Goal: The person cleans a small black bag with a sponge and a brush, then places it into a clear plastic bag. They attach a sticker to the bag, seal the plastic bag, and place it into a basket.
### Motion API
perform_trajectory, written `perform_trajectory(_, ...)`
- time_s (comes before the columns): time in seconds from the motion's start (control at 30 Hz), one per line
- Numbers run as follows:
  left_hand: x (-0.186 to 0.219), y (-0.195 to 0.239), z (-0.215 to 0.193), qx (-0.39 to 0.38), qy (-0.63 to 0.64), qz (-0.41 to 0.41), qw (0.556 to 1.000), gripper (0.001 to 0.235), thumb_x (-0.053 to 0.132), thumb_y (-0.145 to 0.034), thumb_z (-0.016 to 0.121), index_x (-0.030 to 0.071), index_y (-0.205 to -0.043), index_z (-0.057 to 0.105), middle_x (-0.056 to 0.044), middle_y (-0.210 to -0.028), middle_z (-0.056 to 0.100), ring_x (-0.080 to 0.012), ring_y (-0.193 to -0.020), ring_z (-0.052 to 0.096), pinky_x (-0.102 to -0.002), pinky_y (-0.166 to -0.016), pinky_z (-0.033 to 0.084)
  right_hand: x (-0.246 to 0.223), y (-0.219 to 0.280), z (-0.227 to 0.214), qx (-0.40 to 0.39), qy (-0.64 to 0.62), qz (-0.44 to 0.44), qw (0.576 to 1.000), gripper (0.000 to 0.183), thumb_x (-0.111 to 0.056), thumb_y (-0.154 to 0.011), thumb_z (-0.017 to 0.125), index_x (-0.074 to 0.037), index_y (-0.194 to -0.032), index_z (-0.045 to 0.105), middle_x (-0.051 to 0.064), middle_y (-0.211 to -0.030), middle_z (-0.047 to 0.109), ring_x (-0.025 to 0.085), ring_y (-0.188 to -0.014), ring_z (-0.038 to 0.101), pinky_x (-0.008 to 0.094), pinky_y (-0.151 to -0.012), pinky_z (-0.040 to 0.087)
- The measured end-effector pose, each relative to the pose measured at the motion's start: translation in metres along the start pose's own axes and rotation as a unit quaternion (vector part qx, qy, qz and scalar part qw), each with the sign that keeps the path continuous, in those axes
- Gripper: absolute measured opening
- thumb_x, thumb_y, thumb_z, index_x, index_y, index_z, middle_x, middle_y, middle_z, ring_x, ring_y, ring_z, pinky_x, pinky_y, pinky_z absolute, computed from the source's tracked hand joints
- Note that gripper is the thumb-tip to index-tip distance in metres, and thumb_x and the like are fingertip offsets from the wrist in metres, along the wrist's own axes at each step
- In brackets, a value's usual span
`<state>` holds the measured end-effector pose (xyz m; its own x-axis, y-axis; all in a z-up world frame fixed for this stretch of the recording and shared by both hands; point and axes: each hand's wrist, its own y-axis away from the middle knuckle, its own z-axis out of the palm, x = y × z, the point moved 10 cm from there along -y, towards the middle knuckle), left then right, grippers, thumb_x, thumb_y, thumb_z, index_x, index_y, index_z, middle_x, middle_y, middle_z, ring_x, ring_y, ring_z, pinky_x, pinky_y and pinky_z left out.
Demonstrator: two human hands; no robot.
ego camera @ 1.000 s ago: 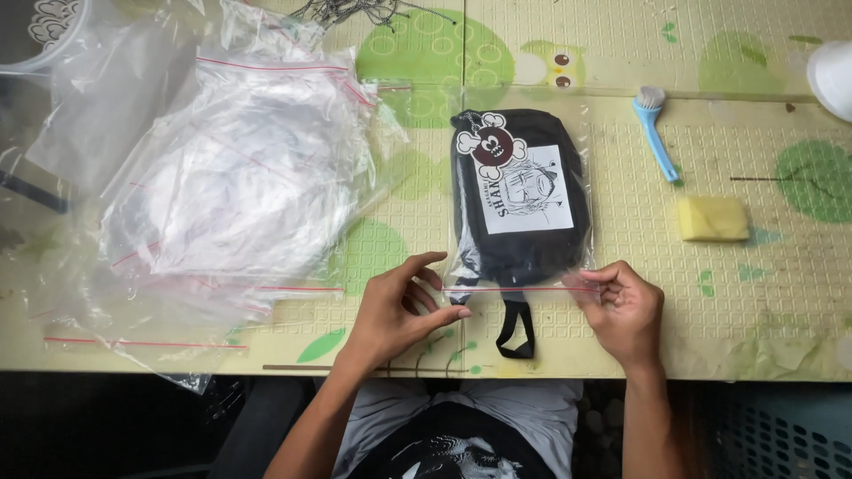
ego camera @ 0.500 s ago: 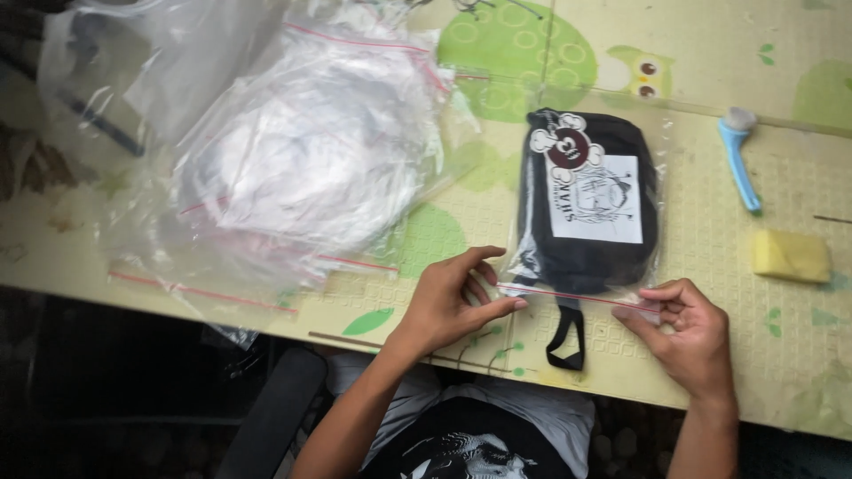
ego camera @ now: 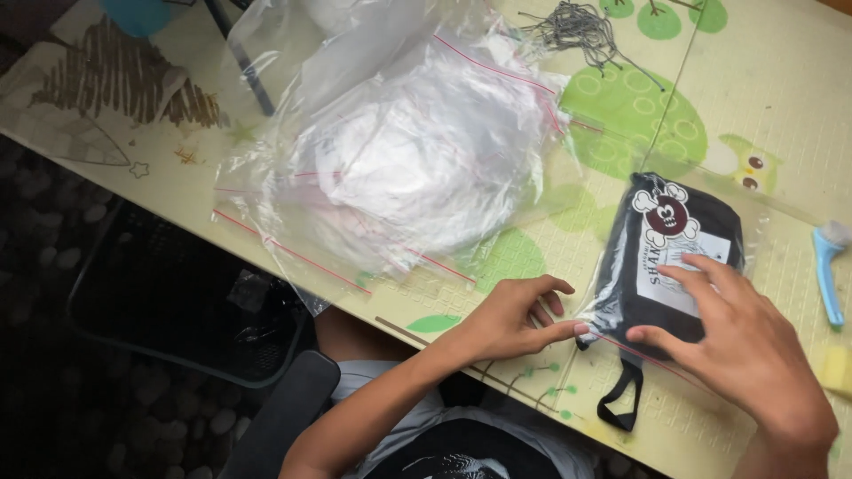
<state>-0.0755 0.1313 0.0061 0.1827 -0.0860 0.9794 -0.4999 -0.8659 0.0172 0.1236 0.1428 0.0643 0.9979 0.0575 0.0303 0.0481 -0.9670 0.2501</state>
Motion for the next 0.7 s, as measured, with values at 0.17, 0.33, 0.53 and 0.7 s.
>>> perform_trajectory(0.17,0.006,-0.014,-0.021,0.038,-0.038,0.057,0.997,0.06,0.055,-0.085,0.063,0.006,-0.119,0.066,-0.007,-0.104,0.073,-0.0189,-0.077,0.075,-0.031,-0.071,0.058,-0.08,-0.07,-0.034,-0.054,-0.008,-0.119,0.991,0.074,-0.066,-0.076,0.067,-0.036,-0.142,0.055,-0.011,-0.152,0.053,0.017,-0.117,0.065,0.048,-0.094,0.058)
perform_trajectory(0.33,0.023,-0.048,-0.058,0.105,-0.168,0.144,0.97,0.046,0.053,-0.093,0.058,0.012,-0.111,0.067,0.001,-0.092,0.074,-0.0189,-0.065,0.07,-0.037,-0.061,0.052,-0.119,-0.178,-0.057,-0.001,-0.041,-0.139,0.989,0.059,-0.059,-0.089,0.063,-0.028,-0.138,0.062,0.001,-0.127,0.07,0.021,-0.109,0.069,0.049,-0.087,0.057)
perform_trajectory(0.53,0.025,-0.127,-0.118,0.156,-0.293,0.154,0.931,0.034,0.04,-0.094,0.061,0.01,-0.111,0.065,-0.01,-0.08,0.072,-0.0365,-0.072,0.073,-0.052,-0.061,0.058,-0.129,-0.313,-0.054,0.225,-0.14,-0.221,0.938,0.023,-0.043,-0.1,0.067,-0.027,-0.116,0.072,-0.005,-0.109,0.072,0.016,-0.088,0.074,0.046,-0.072,0.06)
perform_trajectory(0.7,0.007,-0.201,-0.196,0.251,-0.431,0.112,0.859,0.021,0.035,-0.09,0.063,0.016,-0.097,0.067,-0.002,-0.083,0.065,-0.0265,-0.084,0.069,-0.043,-0.061,0.058,-0.135,-0.386,-0.044,0.282,-0.127,-0.207,0.928,0.018,-0.044,-0.099,0.064,-0.032,-0.111,0.07,-0.009,-0.099,0.07,0.02,-0.086,0.074,0.047,-0.069,0.061)
